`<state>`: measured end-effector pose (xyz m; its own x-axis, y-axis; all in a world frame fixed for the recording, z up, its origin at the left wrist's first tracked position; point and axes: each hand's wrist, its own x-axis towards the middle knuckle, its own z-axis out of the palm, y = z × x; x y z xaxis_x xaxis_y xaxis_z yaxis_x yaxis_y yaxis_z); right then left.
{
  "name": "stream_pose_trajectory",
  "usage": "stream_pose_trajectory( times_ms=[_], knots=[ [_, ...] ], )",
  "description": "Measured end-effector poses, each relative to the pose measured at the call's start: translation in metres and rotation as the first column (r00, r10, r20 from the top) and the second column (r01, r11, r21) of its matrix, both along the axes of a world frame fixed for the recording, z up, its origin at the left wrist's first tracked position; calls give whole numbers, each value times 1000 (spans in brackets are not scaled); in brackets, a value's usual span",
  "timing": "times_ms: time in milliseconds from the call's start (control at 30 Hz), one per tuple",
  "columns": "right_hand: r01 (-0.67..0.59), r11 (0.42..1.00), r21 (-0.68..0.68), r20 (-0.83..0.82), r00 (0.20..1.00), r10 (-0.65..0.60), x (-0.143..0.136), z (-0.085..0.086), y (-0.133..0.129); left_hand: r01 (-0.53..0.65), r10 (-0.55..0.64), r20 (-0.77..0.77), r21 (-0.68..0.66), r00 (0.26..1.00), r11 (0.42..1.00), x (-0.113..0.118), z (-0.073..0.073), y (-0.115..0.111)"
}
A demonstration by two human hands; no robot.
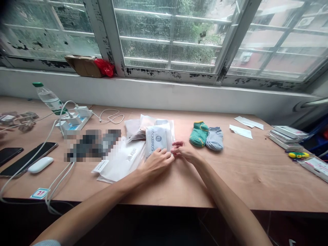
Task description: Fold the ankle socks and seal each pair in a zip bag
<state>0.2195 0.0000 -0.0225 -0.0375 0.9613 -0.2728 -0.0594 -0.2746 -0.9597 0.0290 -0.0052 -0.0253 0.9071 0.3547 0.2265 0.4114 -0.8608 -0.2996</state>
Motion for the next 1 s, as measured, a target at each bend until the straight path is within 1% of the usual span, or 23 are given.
stream_pose_trajectory(
  times_ms=[133, 233, 333, 467, 633, 767, 1000],
  knots=[
    [9, 999, 52, 82, 997, -13, 3, 8, 17, 18, -18, -14, 8, 1000, 1000, 3, 1, -3],
    [51, 994, 100, 129, 990, -64, 5, 13, 34, 45, -45, -18, -24, 999, 999, 6, 3, -7],
    [98, 989, 113, 157, 981, -115, 5, 18, 48, 63, -64, -14, -47, 998, 997, 8, 5, -11],
    [100, 987, 129, 161, 980, -121, 4, 23, 64, 76, -77, -29, -51, 997, 996, 9, 7, -15],
    [141, 977, 158, 123, 979, -161, 9, 18, 78, 121, -124, -54, -60, 991, 991, 8, 5, -24],
    [185, 966, 182, 72, 977, -201, 15, 10, 79, 145, -148, -47, -54, 988, 988, 7, 4, -30],
    [257, 938, 231, -24, 966, -259, 19, 2, 83, 150, -151, -35, -46, 988, 988, 11, 4, -28]
  ],
)
